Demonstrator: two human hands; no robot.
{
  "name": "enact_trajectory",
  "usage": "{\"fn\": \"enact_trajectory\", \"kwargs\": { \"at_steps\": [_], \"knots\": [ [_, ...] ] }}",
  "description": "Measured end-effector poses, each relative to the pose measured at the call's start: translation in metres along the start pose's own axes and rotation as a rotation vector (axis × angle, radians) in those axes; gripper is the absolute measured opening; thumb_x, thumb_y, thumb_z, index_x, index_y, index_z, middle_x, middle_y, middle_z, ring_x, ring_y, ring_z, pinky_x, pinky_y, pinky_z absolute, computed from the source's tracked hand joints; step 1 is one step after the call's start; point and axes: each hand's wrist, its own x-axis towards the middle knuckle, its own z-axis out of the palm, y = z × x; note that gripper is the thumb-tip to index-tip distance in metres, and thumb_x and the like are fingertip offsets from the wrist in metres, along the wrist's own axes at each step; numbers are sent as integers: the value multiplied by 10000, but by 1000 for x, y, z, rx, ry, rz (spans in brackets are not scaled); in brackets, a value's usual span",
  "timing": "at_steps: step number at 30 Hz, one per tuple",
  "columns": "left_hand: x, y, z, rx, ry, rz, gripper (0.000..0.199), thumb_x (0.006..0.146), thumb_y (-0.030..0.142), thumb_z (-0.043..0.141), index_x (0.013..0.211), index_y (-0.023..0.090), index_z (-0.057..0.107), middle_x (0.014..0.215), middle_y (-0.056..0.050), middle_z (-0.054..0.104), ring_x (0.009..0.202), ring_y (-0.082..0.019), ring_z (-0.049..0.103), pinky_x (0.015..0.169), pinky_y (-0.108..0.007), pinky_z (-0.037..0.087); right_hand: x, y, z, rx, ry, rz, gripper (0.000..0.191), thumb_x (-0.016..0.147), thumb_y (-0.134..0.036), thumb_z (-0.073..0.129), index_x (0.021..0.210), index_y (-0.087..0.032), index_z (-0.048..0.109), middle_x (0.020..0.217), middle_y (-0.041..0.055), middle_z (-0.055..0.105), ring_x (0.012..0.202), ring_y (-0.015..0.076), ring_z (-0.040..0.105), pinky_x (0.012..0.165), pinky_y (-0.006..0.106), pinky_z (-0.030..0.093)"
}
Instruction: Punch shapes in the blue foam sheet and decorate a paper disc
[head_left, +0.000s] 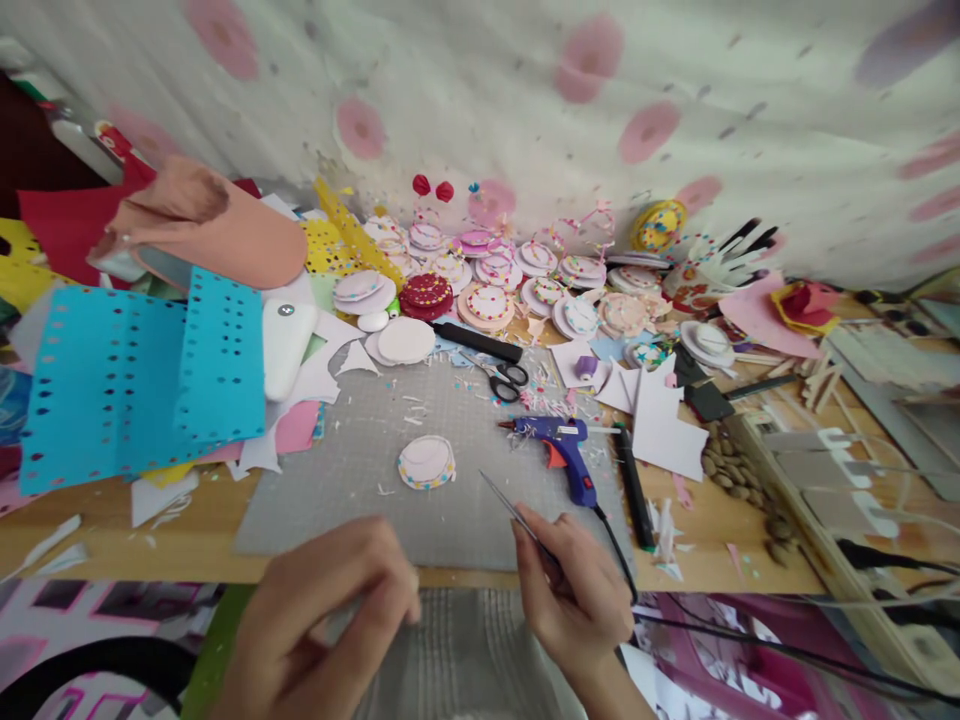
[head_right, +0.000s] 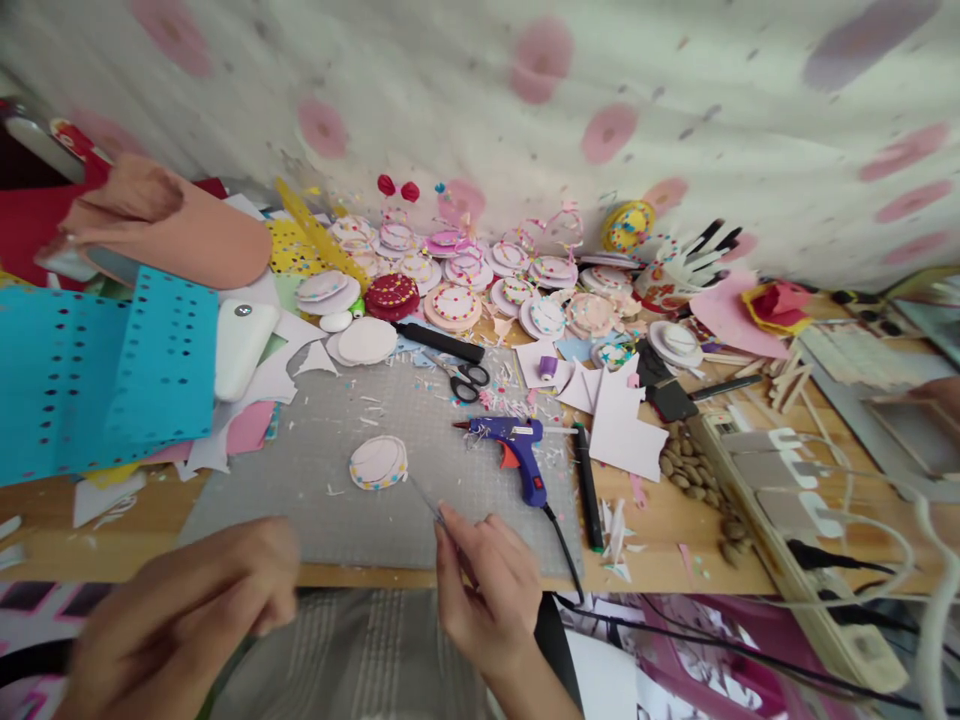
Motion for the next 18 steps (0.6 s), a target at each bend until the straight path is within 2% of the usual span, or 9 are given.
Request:
{"fn": "enact_trajectory", "kwargs": {
  "at_steps": [3,6,9,14,18],
  "knots": [
    [15,-9,16,35,-154,-23,323,969,307,400,743,206,609,645,-5,588,615,-140,559,593,-229,438,0,-2,2,-15,-2,-36,427,808,-47,605,1188,-238,639,539,-34,529,426,127,438,455,278,387],
    [25,-19,42,-28,-177,-47,329,967,330,406,779,187,635,754,-36,662,729,-162,609,685,-234,479,-2,-4,8,14,-78,-111,435,823,-35,579,1229,-188,603,541,-23,547,435,124,447,434,267,346],
    [26,-25,62,-118,-124,-111,362,968,355,403,794,178,666,755,-45,691,728,-166,628,718,-244,493,-7,-5,16,7,-119,-197,356,835,-45,558,1173,-141,608,551,7,589,461,140,496,444,270,366],
    [29,-30,66,-207,-62,-230,411,961,379,400,810,158,712,810,-75,730,793,-196,652,815,-285,503,-6,-11,25,-34,-124,-212,312,840,-45,546,1131,-140,608,562,15,623,477,139,533,460,257,404],
    [33,-34,58,-193,25,-252,432,948,407,404,741,156,687,708,-54,695,691,-182,617,721,-273,500,5,-15,15,183,-280,-101,318,865,-158,513,1177,-159,575,734,52,674,576,155,572,530,278,455]
  ]
}}
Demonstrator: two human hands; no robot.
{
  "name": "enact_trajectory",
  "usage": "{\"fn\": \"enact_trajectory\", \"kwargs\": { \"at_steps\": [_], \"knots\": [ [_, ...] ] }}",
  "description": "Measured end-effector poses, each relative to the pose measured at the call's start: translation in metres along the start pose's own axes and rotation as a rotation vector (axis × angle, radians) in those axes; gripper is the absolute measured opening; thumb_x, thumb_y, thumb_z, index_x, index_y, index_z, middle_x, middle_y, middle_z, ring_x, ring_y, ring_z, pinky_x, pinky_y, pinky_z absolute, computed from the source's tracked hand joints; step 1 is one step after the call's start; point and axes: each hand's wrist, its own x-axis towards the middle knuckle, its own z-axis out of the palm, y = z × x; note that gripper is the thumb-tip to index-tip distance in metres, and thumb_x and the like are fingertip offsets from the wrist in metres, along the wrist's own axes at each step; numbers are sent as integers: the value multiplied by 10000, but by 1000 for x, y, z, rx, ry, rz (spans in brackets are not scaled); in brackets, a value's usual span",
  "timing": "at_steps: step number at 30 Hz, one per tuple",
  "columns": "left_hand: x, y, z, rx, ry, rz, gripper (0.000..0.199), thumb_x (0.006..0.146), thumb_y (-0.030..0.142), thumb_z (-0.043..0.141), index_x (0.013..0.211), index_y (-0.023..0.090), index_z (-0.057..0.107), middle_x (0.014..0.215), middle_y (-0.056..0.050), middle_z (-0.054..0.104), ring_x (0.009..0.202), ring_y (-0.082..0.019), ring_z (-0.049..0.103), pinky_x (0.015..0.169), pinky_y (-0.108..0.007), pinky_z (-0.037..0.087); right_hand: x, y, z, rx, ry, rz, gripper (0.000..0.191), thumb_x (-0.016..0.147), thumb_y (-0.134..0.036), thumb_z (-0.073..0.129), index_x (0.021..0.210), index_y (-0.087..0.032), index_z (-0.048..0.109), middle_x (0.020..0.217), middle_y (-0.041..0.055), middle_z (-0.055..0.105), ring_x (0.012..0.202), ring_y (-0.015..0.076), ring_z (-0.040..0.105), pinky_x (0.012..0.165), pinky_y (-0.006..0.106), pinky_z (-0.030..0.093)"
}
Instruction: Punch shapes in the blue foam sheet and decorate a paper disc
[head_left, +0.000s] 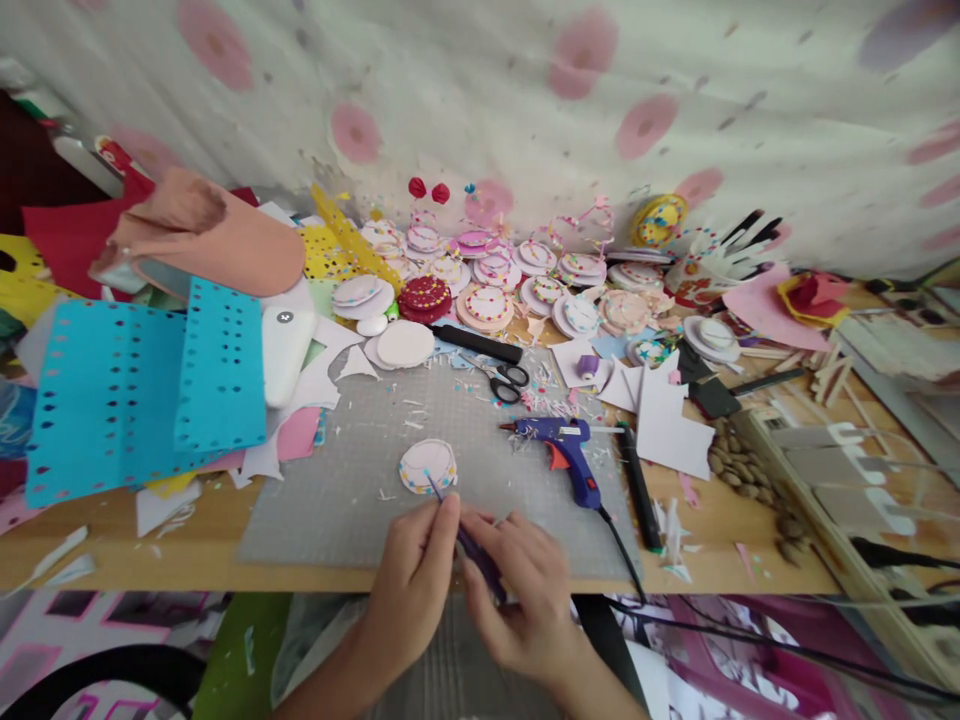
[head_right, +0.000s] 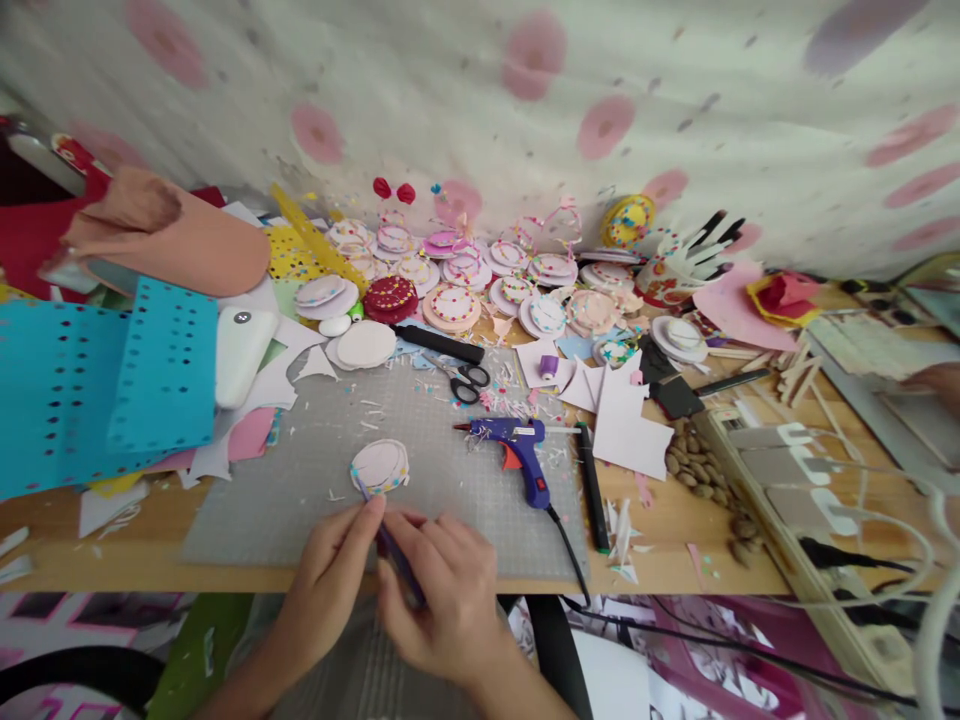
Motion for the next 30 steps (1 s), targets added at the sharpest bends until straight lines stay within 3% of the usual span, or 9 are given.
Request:
{"fn": "enact_trajectory", "kwargs": {
  "at_steps": [2,4,6,8,11,14,17,24,30],
  "knots": [
    [2,-1,-7,3,10,-18,454,947,442,398,701,159,655,626,-33,645,606,-161,579,630,-253,475,0,4,-13,86,-47,65,336,886,-199,458,1203,-159,560,766,49,650,618,158,577,570,288,467],
    [3,-2,-14,-23,-70,-53,490,947,488,379,668,163,617,558,-8,577,531,-136,532,549,-233,434,-1,17,-27,25,31,164,284,901,-176,438,1145,-168,584,713,25,592,630,154,565,579,273,454],
    [4,-5,-21,-54,-192,-101,517,943,531,362,635,169,565,518,18,493,474,-114,475,482,-215,382,-3,37,-40,-155,150,292,205,912,-186,461,1057,-174,606,744,35,583,674,166,564,623,285,454],
    [6,-8,-25,-66,-295,-133,533,941,552,345,605,175,514,511,35,427,447,-99,418,444,-204,334,-4,60,-48,-404,177,415,190,910,-287,507,1013,-171,616,793,57,580,741,201,564,709,337,463],
    [9,-14,-26,-45,-419,-94,549,956,534,318,566,178,467,512,39,398,457,-92,381,469,-203,316,-6,87,-47,-652,112,533,426,839,-509,570,1045,-137,591,882,109,568,851,280,552,782,422,463],
    [11,-23,-23,-22,-510,-7,581,970,527,278,535,178,441,502,32,400,480,-95,376,517,-213,316,-8,100,-37,-703,3,589,502,802,-565,574,1039,-124,553,928,139,557,887,309,538,802,454,462],
    [14,-34,-20,-4,-551,21,596,967,551,257,527,183,420,494,31,394,483,-100,372,529,-224,302,-10,102,-30,-630,6,610,437,803,-520,573,1006,-137,522,923,136,561,897,304,546,799,435,468],
    [23,-52,-20,-18,-538,31,594,949,594,243,533,196,388,511,33,373,508,-112,359,555,-252,301,-15,88,-29,-197,220,739,477,749,-472,653,1077,-206,432,861,49,611,725,198,594,644,307,482],
    [27,-52,-19,-3,-551,34,599,944,599,245,527,196,393,510,31,381,510,-111,363,559,-255,299,-18,82,-12,110,194,671,363,765,-335,643,1012,-241,393,693,-53,555,544,117,507,530,222,424]
  ]
}}
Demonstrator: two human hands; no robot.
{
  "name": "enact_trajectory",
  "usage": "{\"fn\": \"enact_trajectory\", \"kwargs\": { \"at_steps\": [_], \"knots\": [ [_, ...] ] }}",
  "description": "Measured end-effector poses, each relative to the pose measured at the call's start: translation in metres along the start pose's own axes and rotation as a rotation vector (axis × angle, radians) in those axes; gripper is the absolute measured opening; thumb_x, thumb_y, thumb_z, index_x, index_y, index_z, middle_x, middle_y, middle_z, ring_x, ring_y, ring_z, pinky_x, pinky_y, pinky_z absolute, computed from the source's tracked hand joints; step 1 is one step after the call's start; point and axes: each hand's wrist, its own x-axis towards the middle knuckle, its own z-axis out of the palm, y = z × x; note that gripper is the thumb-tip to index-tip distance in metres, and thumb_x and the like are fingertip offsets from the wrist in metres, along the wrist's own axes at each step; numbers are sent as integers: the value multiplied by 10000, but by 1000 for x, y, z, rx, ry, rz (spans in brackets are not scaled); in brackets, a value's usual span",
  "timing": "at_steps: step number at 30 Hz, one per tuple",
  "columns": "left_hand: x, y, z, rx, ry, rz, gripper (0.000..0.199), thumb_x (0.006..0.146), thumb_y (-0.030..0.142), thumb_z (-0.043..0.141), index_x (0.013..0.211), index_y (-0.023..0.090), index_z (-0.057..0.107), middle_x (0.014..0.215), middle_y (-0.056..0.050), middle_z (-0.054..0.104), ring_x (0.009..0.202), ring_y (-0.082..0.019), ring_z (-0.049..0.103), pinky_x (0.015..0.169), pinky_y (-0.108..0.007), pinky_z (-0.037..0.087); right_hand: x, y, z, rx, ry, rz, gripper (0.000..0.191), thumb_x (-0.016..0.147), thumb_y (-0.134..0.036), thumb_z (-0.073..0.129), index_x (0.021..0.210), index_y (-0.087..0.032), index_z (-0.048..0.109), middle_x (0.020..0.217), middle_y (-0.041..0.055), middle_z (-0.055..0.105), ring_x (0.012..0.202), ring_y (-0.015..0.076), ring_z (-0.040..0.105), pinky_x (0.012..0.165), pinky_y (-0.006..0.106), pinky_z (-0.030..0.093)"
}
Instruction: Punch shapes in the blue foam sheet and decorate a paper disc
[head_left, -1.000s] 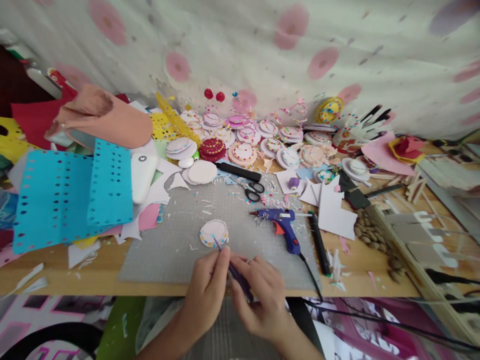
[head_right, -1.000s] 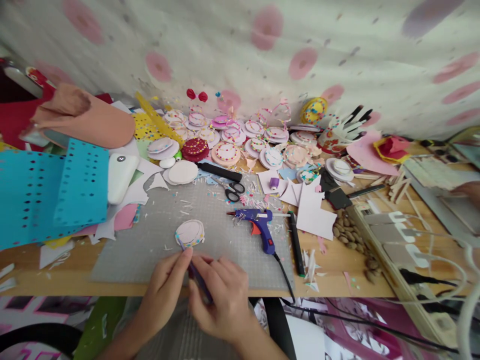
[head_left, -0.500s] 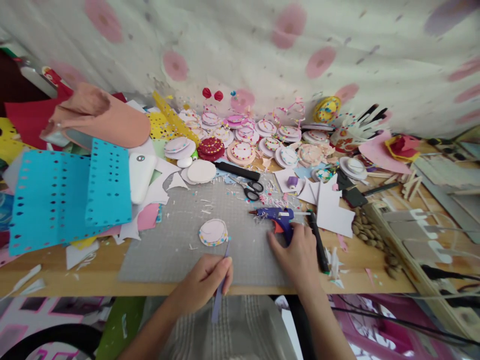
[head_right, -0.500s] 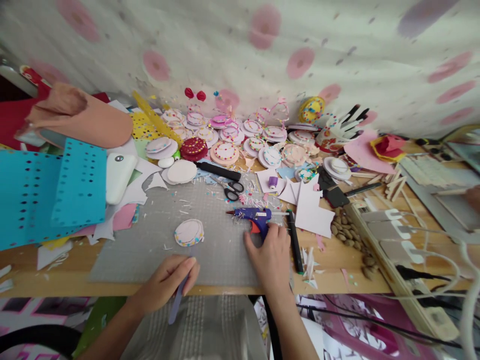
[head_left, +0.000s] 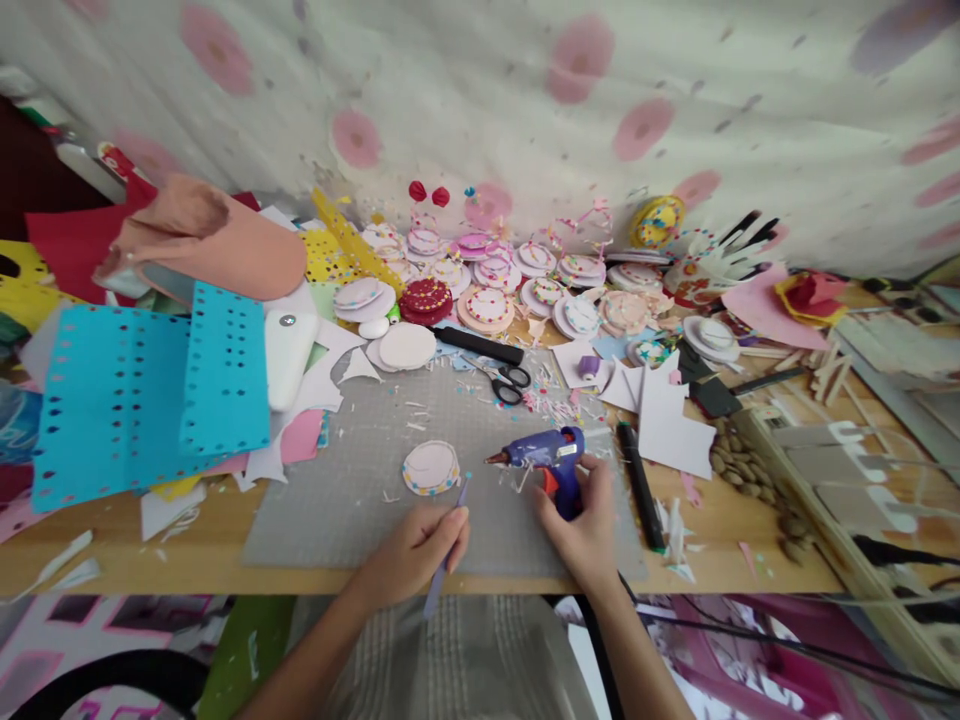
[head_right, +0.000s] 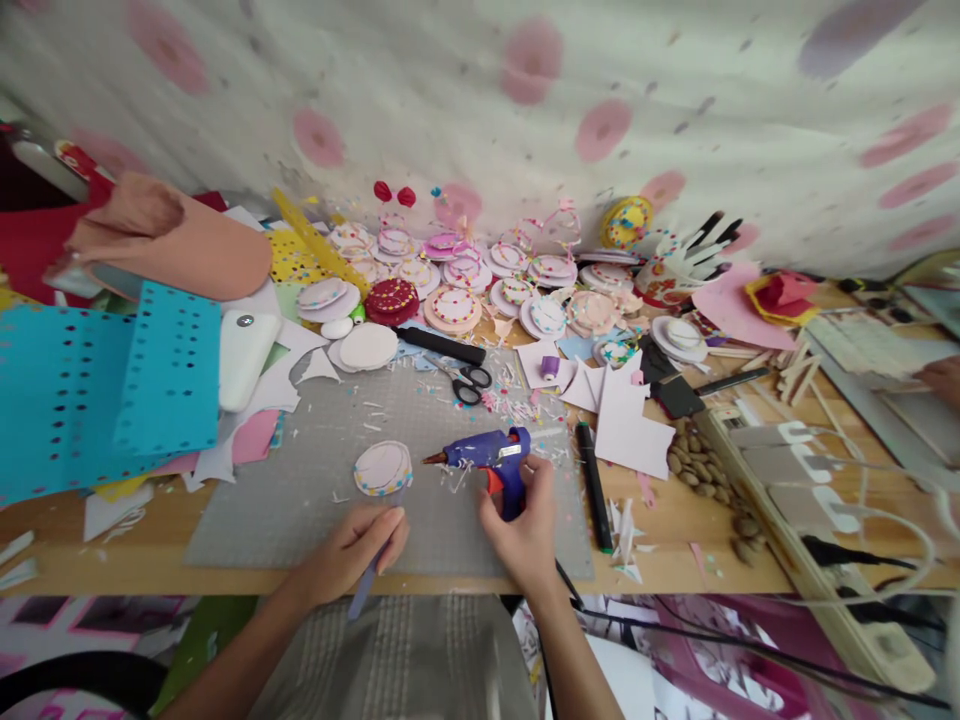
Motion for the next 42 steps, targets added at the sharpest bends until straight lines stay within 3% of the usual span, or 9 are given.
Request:
{"fn": "enact_trajectory", "kwargs": {
  "at_steps": [12,21,30,42],
  "knots": [
    [0,1,1,38,18,-6,592,951,568,244,513,198,390,493,33,378,496,-109,364,552,-255,298,0,-1,0,72,-30,-6,378,766,-315,660,1031,-241,401,726,-47,564,553,106,499,526,215,420],
    [1,2,3,41,29,-19,570,955,536,248,519,197,389,493,35,373,488,-106,356,544,-246,298,-5,-7,2,94,37,-13,332,754,-290,643,980,-242,405,705,-64,501,541,91,434,508,207,349],
    [1,0,4,56,35,-18,564,962,520,245,521,198,387,486,37,362,483,-106,356,540,-240,299,-4,3,-2,61,85,-185,318,751,-162,646,852,-247,356,691,-75,348,548,79,388,484,179,342],
    [1,4,4,60,30,-7,579,958,546,247,518,197,388,484,37,366,477,-102,349,543,-239,304,-7,6,-2,20,177,-185,310,736,-161,658,837,-236,375,695,-67,371,555,82,383,489,195,350]
  ]
}}
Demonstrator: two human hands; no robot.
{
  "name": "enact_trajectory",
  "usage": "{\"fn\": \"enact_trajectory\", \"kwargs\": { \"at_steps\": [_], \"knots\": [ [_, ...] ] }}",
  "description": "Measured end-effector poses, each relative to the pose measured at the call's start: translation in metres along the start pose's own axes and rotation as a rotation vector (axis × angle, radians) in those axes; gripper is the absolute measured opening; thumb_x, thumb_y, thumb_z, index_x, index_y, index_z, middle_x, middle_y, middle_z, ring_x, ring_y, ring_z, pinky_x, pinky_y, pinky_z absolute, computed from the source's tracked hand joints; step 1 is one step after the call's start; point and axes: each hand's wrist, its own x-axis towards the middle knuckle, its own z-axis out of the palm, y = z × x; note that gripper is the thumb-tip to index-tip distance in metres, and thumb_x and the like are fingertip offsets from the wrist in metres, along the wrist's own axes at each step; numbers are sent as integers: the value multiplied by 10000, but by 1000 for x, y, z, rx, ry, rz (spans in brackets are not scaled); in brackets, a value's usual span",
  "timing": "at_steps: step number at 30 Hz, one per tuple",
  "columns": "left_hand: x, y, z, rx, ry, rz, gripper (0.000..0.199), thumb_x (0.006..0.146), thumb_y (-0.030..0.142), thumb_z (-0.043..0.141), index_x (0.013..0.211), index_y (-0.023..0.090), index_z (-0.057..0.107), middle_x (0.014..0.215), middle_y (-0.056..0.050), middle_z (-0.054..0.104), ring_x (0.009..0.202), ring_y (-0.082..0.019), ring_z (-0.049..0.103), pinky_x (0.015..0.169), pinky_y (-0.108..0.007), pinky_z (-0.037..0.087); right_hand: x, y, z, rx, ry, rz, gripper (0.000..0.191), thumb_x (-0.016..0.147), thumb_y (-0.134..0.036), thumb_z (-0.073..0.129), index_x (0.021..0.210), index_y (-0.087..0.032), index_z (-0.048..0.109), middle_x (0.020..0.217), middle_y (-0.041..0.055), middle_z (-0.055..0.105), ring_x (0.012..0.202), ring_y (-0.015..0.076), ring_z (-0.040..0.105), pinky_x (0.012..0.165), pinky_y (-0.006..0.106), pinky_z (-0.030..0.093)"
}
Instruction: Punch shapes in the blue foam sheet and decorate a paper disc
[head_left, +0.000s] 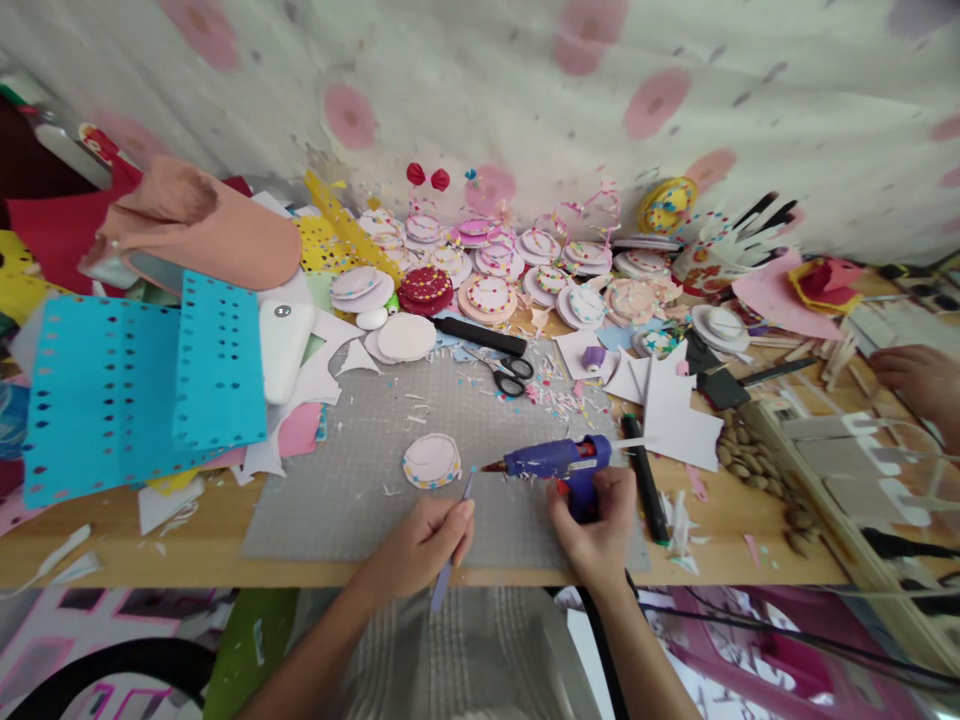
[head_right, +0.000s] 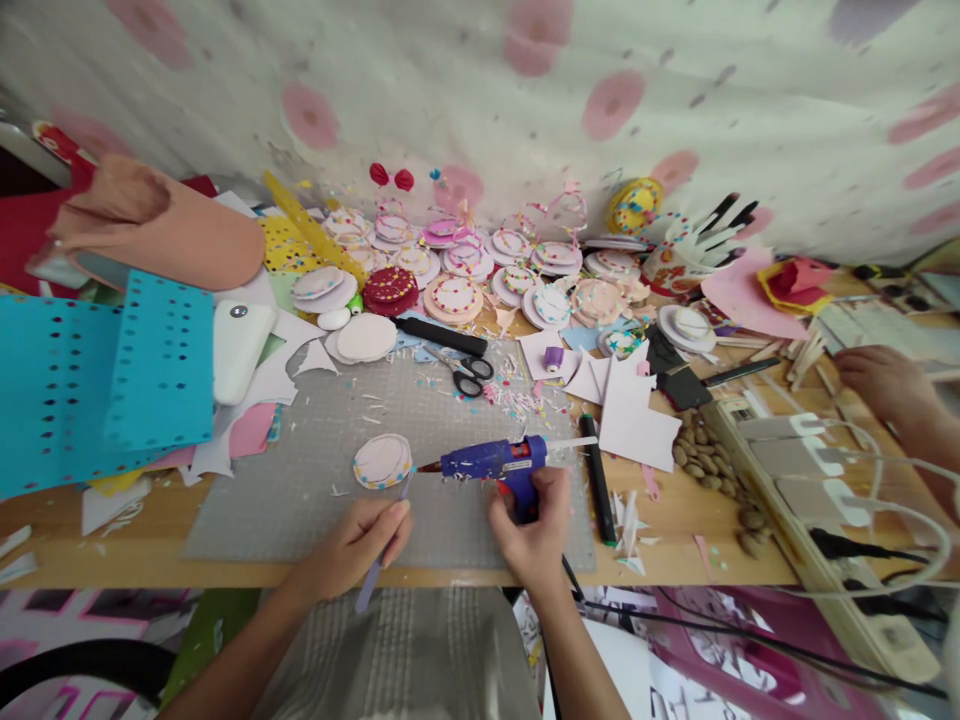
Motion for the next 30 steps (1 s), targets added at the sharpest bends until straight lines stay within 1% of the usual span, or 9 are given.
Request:
{"fn": "enact_trajectory", "kwargs": {
  "at_steps": [6,12,19,26,30],
  "knots": [
    [0,1,1,14,7,-22,590,952,569,238,515,199,382,480,35,360,473,-104,354,538,-236,311,0,-1,1,-39,15,-13,303,717,-168,657,816,-235,378,676,-71,343,524,77,341,456,195,323],
    [0,3,0,2,4,-7,584,958,547,251,511,194,379,478,39,361,469,-96,357,532,-224,318,0,-1,0,-51,15,-39,271,727,-173,648,815,-232,399,679,-65,360,541,86,368,479,211,337],
    [0,1,0,6,-2,-7,575,965,525,250,514,193,383,483,39,362,477,-97,355,541,-227,318,0,1,1,-43,6,-40,258,730,-175,645,818,-229,409,662,-65,382,532,85,374,471,204,342],
    [0,1,0,15,0,-20,590,960,552,245,509,194,380,479,37,358,475,-98,358,545,-228,322,-1,3,0,-51,-1,-28,275,725,-176,647,810,-234,391,651,-73,344,516,80,337,453,200,320],
    [-1,0,0,8,-8,-26,587,959,547,246,509,195,382,477,37,362,474,-100,358,536,-231,318,-1,3,0,-63,0,-21,265,726,-180,642,805,-234,395,649,-73,348,517,84,349,461,205,326]
  ]
}}
